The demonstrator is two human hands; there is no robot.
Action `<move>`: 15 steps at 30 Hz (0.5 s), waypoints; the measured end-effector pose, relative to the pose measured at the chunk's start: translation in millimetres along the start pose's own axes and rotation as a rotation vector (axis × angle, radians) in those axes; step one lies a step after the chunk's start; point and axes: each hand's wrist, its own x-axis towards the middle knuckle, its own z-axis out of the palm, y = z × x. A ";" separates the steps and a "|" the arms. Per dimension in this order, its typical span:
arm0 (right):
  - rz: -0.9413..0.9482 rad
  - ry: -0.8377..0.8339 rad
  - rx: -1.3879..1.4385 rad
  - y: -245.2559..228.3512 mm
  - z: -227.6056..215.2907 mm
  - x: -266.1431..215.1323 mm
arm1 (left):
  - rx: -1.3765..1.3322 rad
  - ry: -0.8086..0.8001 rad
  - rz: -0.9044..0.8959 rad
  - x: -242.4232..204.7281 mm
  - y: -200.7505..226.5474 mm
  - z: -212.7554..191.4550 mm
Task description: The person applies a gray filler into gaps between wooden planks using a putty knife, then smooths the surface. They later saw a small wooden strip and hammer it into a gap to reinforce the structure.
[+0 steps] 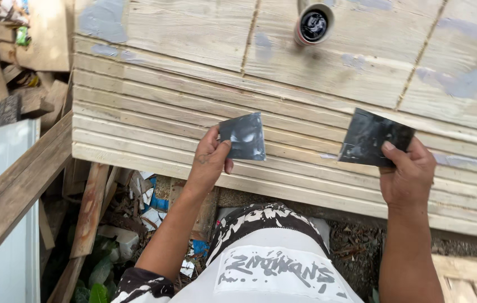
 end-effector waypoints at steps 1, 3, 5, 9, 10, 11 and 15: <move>0.070 0.020 0.222 -0.7 3.1 -20.2 | -0.011 0.010 -0.005 -5.3 -0.9 -2.9; 0.091 -0.010 0.268 -2.6 9.4 -42.7 | -0.029 0.011 -0.026 -13.7 -5.1 -5.0; 0.123 0.036 0.297 -1.6 15.8 -64.2 | -0.048 0.017 -0.044 -21.5 -9.7 -5.8; 0.132 0.028 0.282 10.8 19.1 -95.8 | -0.073 0.000 -0.081 -36.1 -20.0 2.8; 0.153 0.044 0.271 17.7 17.6 -102.9 | -0.032 -0.005 -0.074 -43.8 -24.3 5.1; 0.153 0.035 0.284 27.2 17.0 -112.5 | -0.074 -0.003 -0.093 -44.4 -27.7 7.3; 0.265 0.117 0.371 70.6 7.0 -142.8 | -0.094 -0.076 -0.113 -52.2 -47.4 15.4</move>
